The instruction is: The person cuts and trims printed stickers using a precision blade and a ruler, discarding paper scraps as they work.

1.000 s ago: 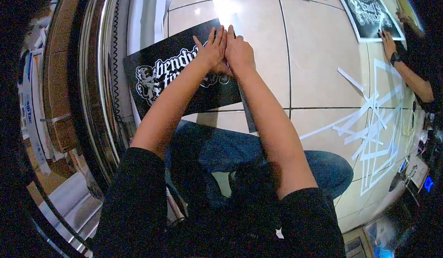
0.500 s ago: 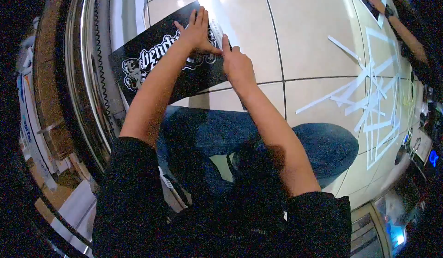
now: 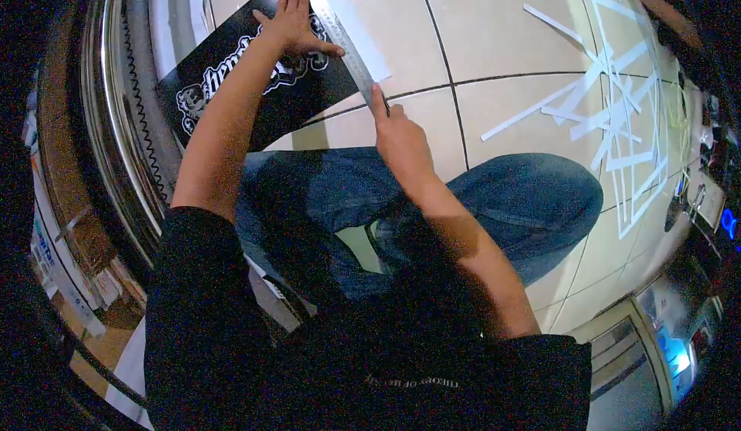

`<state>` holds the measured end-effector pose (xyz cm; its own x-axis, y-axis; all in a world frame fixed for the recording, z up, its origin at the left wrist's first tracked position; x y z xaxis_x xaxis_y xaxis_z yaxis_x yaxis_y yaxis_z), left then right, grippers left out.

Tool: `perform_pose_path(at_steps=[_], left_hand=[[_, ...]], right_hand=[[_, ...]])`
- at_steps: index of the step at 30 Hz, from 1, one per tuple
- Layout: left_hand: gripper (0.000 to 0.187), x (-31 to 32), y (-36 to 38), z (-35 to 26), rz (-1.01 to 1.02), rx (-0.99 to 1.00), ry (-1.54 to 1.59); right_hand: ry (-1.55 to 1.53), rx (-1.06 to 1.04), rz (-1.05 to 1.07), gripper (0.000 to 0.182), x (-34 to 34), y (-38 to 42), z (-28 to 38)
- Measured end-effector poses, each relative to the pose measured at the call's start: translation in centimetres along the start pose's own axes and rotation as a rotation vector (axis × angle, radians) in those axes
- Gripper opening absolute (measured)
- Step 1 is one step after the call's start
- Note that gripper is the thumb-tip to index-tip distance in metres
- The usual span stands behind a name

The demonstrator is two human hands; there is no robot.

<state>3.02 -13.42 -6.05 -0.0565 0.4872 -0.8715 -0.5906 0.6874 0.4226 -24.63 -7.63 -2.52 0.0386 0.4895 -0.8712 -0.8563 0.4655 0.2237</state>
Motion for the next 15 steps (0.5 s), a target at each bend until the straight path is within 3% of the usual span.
perform_pose_path(at_steps=[5, 12, 14, 15], left_hand=[[0.167, 0.6, -0.3, 0.1, -0.021, 0.012, 0.021], [0.164, -0.5, 0.6, -0.1, -0.036, -0.006, 0.078], [0.165, -1.0, 0.5, 0.0, -0.026, -0.012, 0.071], [0.165, -1.0, 0.8, -0.1, 0.000, 0.000, 0.057]], right_hand=[[-0.042, 0.019, 0.093, 0.069, 0.3, 3.1, -0.3], [-0.084, 0.111, 0.147, 0.068, -0.4, 1.6, -1.1], [-0.215, 0.046, -0.248, 0.071, -2.2, -0.7, -1.9], [-0.212, 0.034, -0.245, 0.071, -3.0, -2.7, -1.7]])
Point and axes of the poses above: each hand's wrist, its own y-axis away from the middle knuckle, its own x-axis out of the palm, z = x × y, the point moved 5 cm from there along -y, towards the middle knuckle, and after that the axes turned 13 degrees about -x, right-handed, at the moved point
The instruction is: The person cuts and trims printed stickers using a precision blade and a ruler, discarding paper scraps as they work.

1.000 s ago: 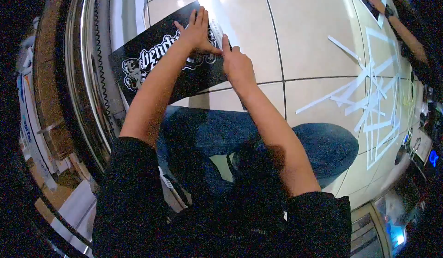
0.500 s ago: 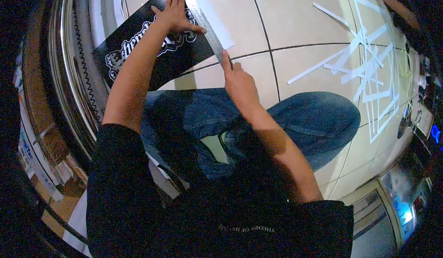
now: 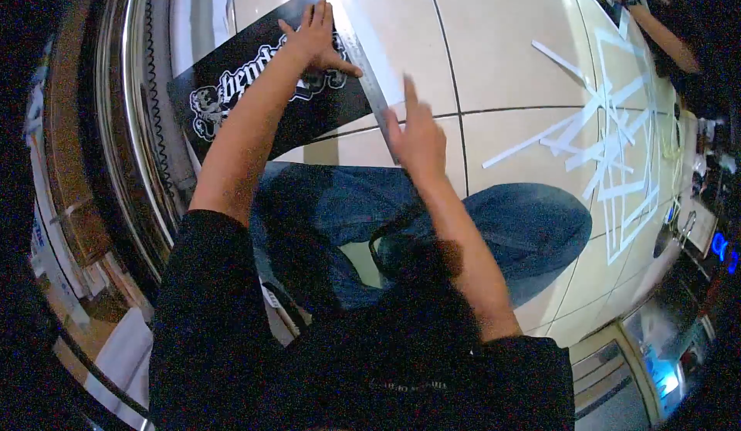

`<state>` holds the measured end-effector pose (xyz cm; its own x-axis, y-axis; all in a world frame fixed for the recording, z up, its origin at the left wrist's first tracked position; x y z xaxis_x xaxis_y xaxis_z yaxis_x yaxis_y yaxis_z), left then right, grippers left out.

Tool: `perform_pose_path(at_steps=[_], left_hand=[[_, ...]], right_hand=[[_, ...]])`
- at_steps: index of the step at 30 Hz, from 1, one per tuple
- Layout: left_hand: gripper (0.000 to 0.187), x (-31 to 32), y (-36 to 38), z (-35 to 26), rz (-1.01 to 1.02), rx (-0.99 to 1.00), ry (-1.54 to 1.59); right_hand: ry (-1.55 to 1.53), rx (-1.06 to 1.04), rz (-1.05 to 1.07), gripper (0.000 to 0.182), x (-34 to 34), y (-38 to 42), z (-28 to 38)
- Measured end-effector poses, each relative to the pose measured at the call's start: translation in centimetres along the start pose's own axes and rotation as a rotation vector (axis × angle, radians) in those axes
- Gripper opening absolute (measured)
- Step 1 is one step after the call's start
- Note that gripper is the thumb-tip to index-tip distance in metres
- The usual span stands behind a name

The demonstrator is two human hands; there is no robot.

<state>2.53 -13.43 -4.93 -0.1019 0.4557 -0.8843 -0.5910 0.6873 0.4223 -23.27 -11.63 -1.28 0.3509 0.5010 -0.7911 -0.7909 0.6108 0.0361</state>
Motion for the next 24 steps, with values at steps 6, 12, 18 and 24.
perform_pose_path(at_steps=[6, 12, 18, 24], left_hand=[[0.163, -0.5, 0.3, 0.0, 0.018, -0.001, 0.011], [0.167, -0.3, 0.1, -0.1, 0.028, 0.030, 0.038], [0.166, -1.0, 0.4, 0.0, 0.032, 0.029, 0.033], [0.165, -1.1, 0.7, -0.2, 0.017, 0.036, 0.052]], right_hand=[[0.110, 0.131, -0.087, 0.086, -0.3, -9.1, -2.9], [0.046, 0.167, -0.051, 0.085, -1.6, -9.3, -4.6], [0.170, 0.204, -0.118, 0.083, -5.5, -6.0, -12.7], [0.429, 0.599, -0.303, 0.080, -15.8, 2.7, -26.9]])
Point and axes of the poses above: each hand's wrist, its own y-axis away from the middle knuckle, its own x-axis out of the palm, z = x × y, the point moved 5 cm from there along -y, towards the middle knuckle, and after that the axes turned 13 degrees about -x, right-handed, at the moved point
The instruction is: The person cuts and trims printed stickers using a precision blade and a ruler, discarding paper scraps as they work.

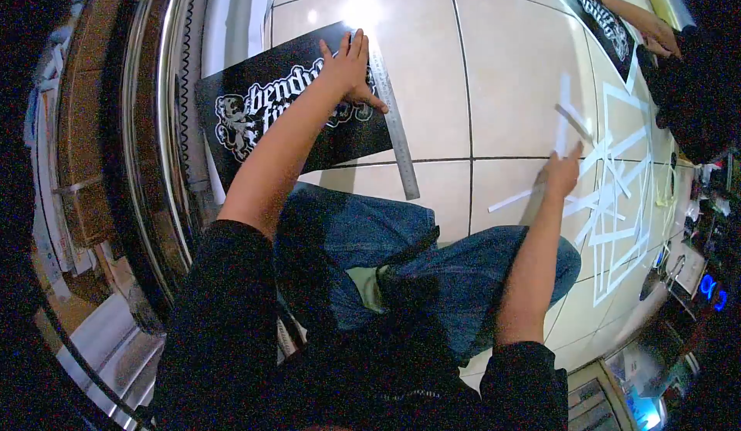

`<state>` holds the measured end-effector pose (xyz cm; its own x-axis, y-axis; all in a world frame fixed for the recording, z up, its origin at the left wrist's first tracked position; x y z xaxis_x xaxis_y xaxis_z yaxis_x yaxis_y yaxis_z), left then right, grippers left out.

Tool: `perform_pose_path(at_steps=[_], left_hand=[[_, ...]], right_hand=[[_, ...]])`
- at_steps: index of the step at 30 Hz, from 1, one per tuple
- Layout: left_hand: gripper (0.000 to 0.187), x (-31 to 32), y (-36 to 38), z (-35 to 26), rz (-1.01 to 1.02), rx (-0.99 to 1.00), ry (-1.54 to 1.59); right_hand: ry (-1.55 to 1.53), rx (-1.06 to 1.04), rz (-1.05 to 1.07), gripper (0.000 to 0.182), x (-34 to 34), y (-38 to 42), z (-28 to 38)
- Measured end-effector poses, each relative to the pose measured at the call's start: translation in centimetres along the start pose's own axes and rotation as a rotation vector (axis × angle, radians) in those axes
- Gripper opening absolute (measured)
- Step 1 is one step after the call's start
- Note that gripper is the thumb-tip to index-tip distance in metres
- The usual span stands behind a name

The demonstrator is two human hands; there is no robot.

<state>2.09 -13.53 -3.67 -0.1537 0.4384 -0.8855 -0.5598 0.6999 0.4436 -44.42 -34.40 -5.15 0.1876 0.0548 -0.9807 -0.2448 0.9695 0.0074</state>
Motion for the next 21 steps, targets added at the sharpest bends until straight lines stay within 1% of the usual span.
perform_pose_path(at_steps=[1, 2, 3, 4, 5, 6, 7, 8, 9, 10, 11, 12, 13, 14, 15, 16, 17, 18, 19, 20, 21], left_hand=[[0.165, -0.1, 0.0, -0.1, 0.012, 0.003, -0.010], [0.166, -0.1, 0.0, 0.0, 0.026, 0.002, -0.024], [0.166, 0.5, 0.1, 0.3, 0.024, -0.010, -0.035], [0.160, 0.9, 0.2, 0.4, -0.026, 0.015, 0.028], [0.155, 1.3, 0.3, 0.7, -0.078, 0.044, 0.088], [0.155, 2.0, 0.7, 1.2, -0.081, 0.040, 0.071], [0.145, 2.2, 1.5, 1.9, -0.159, -0.015, 0.158], [0.134, 1.7, 2.6, 2.6, -0.240, -0.061, 0.247], [0.116, 0.5, 4.3, 4.4, -0.264, -0.169, 0.327], [0.120, 1.2, 5.0, 7.2, -0.369, -0.281, 0.256], [0.122, 3.3, 5.1, 10.8, -0.521, -0.312, 0.407], [0.126, 2.3, 7.3, 12.8, -0.391, -0.606, 0.272], [0.128, 2.5, 9.4, 15.8, -0.274, -0.711, 0.514], [0.136, 6.5, 9.2, 19.9, -0.031, -0.774, 0.761], [0.142, 10.9, 8.7, 23.3, -0.123, -0.808, 0.641], [0.118, 10.3, 8.8, 23.7, 0.089, -0.641, 0.809], [0.132, 13.3, 7.8, 25.9, 0.004, -0.845, 0.506], [0.132, 12.9, 7.7, 26.7, -0.005, -0.837, 0.510], [0.125, 13.4, 7.7, 26.9, 0.141, -0.796, 0.684], [0.118, 13.8, 7.8, 26.8, 0.290, -0.749, 0.856], [0.118, 14.3, 7.9, 27.5, 0.283, -0.747, 0.867]], right_hand=[[-0.010, -0.003, -0.006, 0.080, 0.3, -0.2, 0.5], [-0.049, 0.000, -0.090, 0.078, 0.8, -0.2, 1.2], [-0.091, 0.006, -0.168, 0.077, 0.1, 0.4, 3.7], [-0.190, -0.049, 0.008, 0.075, 0.8, 0.7, 6.6], [-0.289, -0.104, 0.182, 0.074, 0.1, 2.5, 12.1], [-0.311, -0.291, 0.201, 0.076, 0.8, 4.6, 16.0], [-0.320, -0.412, 0.174, 0.082, 1.4, 7.4, 19.2], [-0.378, -0.465, 0.325, 0.087, 1.4, 9.7, 21.9], [-0.406, -0.499, 0.256, 0.087, 2.6, 12.0, 23.0], [-0.427, -0.530, 0.179, 0.088, 3.5, 13.7, 23.7], [-0.443, -0.451, 0.258, 0.085, 3.2, 15.1, 24.3], [-0.458, -0.370, 0.342, 0.082, 2.9, 16.0, 24.3], [-0.452, -0.354, 0.326, 0.082, 2.4, 16.1, 24.0], [-0.449, -0.333, 0.344, 0.078, 2.0, 16.2, 23.6], [-0.446, -0.316, 0.365, 0.073, 1.6, 16.2, 23.2], [-0.445, -0.309, 0.354, 0.073, 1.7, 15.9, 22.1], [-0.455, -0.309, 0.250, 0.069, 1.9, 15.2, 20.5], [-0.462, -0.310, 0.147, 0.065, 1.9, 14.6, 19.0], [-0.428, -0.239, 0.102, 0.059, 1.8, 13.8, 17.4], [-0.426, -0.244, 0.093, 0.059, 1.3, 13.5, 16.3], [-0.433, -0.157, 0.093, 0.056, 0.8, 13.1, 14.8]])
Point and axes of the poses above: each hand's wrist, its own y-axis away from the middle knuckle, its own x-axis out of the palm, z = x × y, the point moved 5 cm from there along -y, towards the middle knuckle, and after that the axes turned 13 degrees about -x, right-handed, at the moved point
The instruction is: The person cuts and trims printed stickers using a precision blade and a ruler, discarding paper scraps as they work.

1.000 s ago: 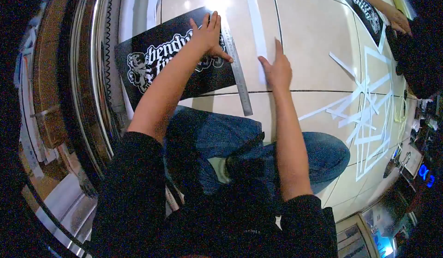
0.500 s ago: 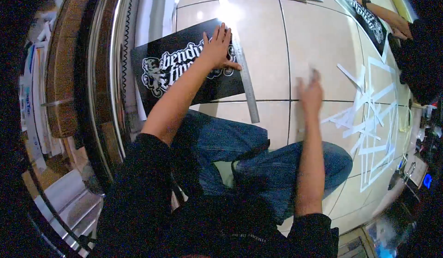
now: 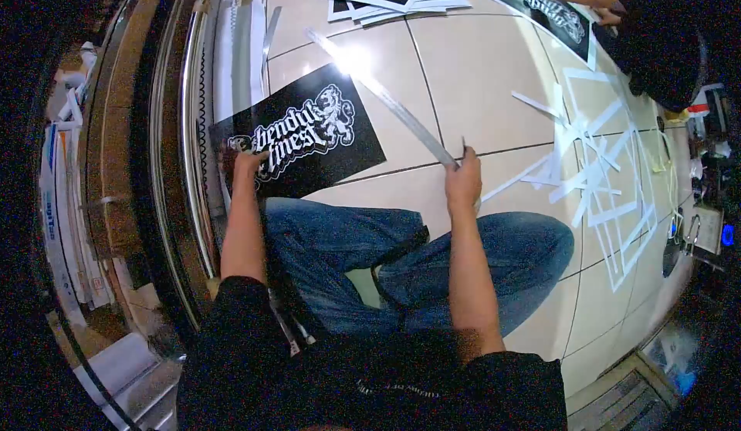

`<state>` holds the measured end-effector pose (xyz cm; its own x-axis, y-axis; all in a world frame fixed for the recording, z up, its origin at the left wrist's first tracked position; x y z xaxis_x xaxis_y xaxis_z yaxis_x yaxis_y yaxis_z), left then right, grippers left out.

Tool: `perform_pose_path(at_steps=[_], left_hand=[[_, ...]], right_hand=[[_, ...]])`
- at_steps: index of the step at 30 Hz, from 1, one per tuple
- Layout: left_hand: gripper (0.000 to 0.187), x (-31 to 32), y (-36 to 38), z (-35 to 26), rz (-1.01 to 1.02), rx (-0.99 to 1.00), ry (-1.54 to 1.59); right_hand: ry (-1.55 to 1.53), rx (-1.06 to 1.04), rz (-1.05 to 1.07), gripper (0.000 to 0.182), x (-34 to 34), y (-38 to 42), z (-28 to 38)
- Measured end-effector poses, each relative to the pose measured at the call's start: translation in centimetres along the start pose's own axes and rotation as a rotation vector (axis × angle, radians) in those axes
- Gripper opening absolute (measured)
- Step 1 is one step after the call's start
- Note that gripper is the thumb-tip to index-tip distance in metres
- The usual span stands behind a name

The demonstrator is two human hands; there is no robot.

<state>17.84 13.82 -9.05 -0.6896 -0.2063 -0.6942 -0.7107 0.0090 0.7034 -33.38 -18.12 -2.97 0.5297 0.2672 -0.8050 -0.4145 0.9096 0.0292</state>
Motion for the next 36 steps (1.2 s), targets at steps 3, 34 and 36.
perform_pose_path(at_steps=[3, 34, 36], left_hand=[[0.107, 0.1, -2.1, 1.5, -0.191, -0.211, -0.097], [0.043, -8.7, 39.8, -13.3, -0.015, 0.733, 0.882], [0.040, -6.3, 36.6, -14.6, 0.118, 0.766, 0.892]], right_hand=[[-0.007, 0.124, -0.037, 0.051, -1.1, -0.3, -1.3], [-1.208, -0.092, 0.262, 0.032, -13.9, -6.0, 0.9], [-1.177, -0.228, 0.317, 0.038, -16.8, -6.6, 0.1]])
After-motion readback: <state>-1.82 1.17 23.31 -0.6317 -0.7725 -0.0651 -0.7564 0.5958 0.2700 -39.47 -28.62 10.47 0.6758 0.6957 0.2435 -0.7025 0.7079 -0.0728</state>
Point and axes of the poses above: each hand's wrist, its own y-axis away from the middle knuckle, its own x-axis out of the palm, z = x × y, the point moved 5 cm from there along -y, towards the middle knuckle, and after that the axes turned 13 degrees about -x, right-handed, at the moved point
